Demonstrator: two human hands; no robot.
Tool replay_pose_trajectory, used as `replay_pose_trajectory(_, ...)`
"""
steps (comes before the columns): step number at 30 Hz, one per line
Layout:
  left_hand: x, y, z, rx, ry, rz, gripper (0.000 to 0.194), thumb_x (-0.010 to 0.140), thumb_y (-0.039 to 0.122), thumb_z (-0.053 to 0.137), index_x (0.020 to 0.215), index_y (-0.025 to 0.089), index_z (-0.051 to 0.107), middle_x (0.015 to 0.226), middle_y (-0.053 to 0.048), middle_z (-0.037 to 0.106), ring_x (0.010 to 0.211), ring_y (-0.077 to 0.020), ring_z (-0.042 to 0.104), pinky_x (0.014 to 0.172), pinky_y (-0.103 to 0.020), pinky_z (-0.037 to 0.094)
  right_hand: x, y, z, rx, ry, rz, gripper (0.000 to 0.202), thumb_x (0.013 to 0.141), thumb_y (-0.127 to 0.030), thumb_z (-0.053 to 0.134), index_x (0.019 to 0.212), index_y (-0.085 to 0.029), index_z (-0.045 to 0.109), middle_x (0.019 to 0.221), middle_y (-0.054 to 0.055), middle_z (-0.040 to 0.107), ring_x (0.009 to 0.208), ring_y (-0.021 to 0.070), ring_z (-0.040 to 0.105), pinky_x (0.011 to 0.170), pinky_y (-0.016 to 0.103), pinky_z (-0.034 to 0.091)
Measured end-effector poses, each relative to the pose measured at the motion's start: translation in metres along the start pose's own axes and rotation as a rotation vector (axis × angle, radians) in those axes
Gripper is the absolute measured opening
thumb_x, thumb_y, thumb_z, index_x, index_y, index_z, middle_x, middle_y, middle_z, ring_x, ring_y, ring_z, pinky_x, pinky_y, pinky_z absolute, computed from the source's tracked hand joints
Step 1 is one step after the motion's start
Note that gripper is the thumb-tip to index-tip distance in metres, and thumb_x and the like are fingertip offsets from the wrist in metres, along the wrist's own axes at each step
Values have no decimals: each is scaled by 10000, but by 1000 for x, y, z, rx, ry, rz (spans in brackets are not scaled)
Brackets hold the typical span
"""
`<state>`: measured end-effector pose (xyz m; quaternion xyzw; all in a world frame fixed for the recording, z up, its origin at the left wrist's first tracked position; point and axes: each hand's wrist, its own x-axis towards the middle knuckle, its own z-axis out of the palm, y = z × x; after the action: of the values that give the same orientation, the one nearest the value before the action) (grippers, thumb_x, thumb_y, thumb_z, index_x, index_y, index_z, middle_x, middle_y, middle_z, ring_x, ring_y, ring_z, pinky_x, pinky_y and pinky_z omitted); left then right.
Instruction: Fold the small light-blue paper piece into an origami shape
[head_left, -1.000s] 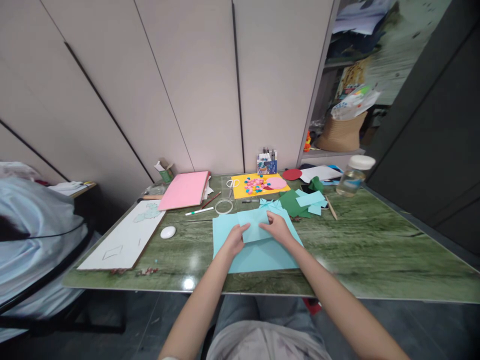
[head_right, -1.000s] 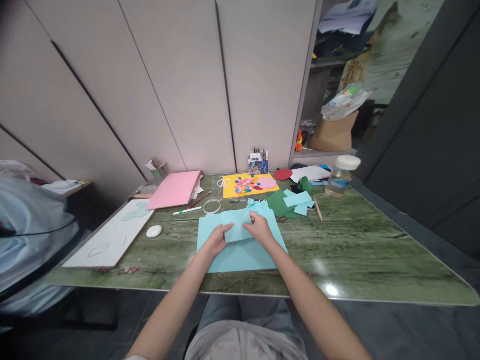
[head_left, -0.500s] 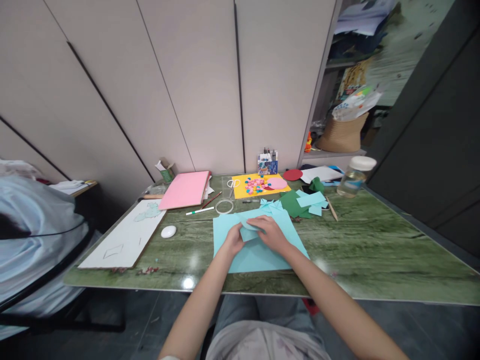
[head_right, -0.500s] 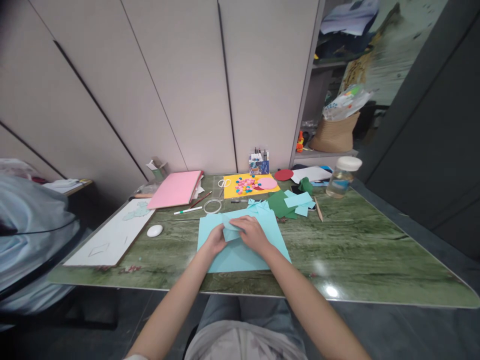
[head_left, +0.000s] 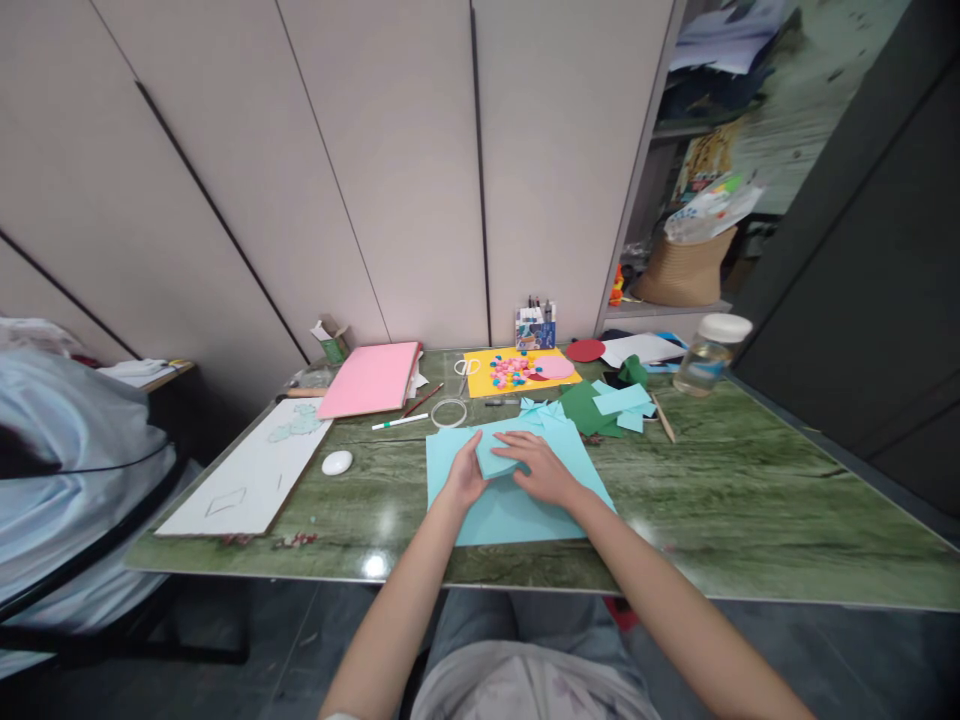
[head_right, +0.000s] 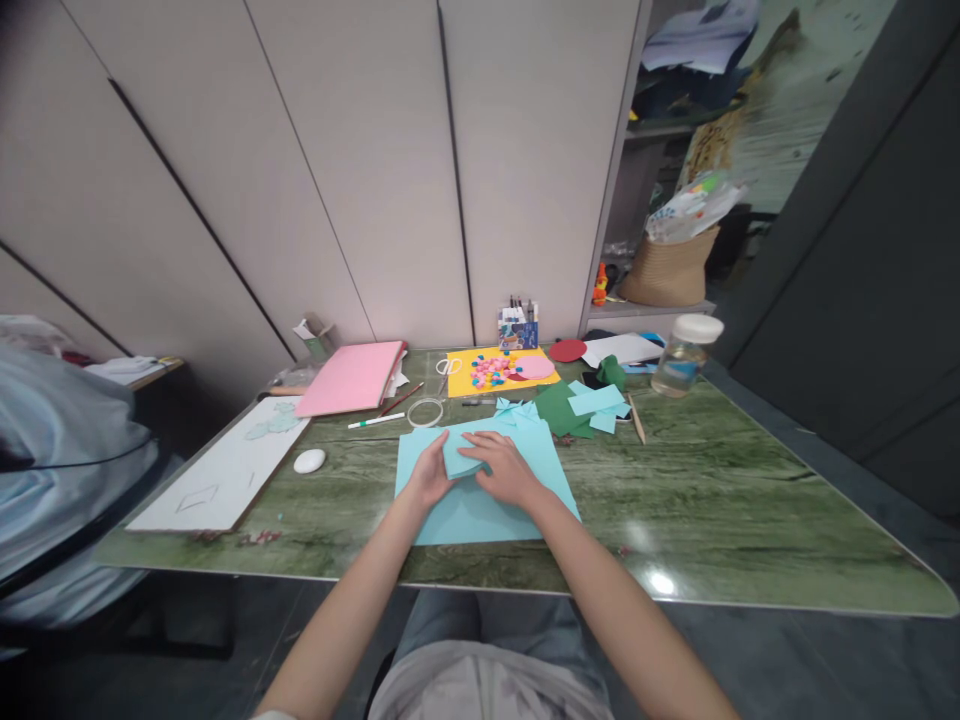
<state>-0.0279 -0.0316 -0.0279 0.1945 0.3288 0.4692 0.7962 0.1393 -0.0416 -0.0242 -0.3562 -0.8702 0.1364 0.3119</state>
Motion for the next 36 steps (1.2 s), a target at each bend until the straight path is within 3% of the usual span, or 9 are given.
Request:
replay_pose_trajectory(11, 2, 1, -8, 29, 135, -16, 358, 878, 387, 429, 1078, 132, 581, 778, -64, 687, 658, -182, 631, 682, -320, 487, -1, 1, 1, -10, -80, -19, 694, 601, -58, 473, 1259, -272, 522, 1424, 36, 385, 1286, 260, 353, 1012, 484, 300)
replay_pose_trajectory(21, -2, 6, -9, 83, 105, -29, 343, 868, 387, 455, 998, 113, 615, 745, -74, 680, 648, -189, 635, 697, -350, 501, -4, -3, -2, 19, -122, -12, 692, 618, -62, 505, 1268, -300, 506, 1449, 29, 345, 1310, 274, 298, 1026, 505, 245)
replay_pose_trajectory(26, -2, 2, -8, 149, 113, 68, 201, 769, 221, 626, 939, 113, 621, 724, -50, 675, 630, -159, 623, 632, -291, 503, -4, -6, -1, 104, -113, 18, 707, 621, -54, 518, 1282, -305, 488, 1451, 37, 341, 1321, 278, 275, 1033, 515, 219)
replay_pose_trajectory(28, -2, 0, -8, 181, 115, 121, 199, 737, 171, 652, 928, 121, 622, 728, -38, 678, 623, -145, 621, 619, -268, 496, -2, -6, -1, 165, -100, 42, 655, 622, -66, 542, 1234, -298, 537, 1446, 45, 348, 1308, 276, 305, 1032, 500, 238)
replay_pose_trajectory(32, -7, -3, -4, 273, 53, 151, 246, 720, 195, 668, 957, 133, 640, 756, -49, 694, 596, -145, 620, 595, -254, 476, 3, 0, -4, 315, -7, 151, 276, 730, -192, 549, 979, -223, 663, 1364, 89, 448, 1242, 254, 410, 989, 439, 334)
replay_pose_trajectory(34, -11, -4, 0, 335, -12, 118, 232, 699, 194, 686, 915, 112, 662, 736, -67, 697, 578, -154, 618, 577, -253, 462, 4, 5, -6, 394, 49, 243, 231, 788, -285, 512, 957, -191, 639, 1211, 118, 559, 1122, 246, 517, 880, 414, 431)
replay_pose_trajectory(36, -16, -6, 4, 398, -77, 70, 185, 661, 162, 711, 827, 87, 681, 702, -84, 695, 576, -170, 620, 577, -258, 453, 5, 9, -6, 481, 54, 322, 281, 789, -360, 520, 984, -179, 608, 985, 92, 637, 870, 210, 618, 682, 340, 500)
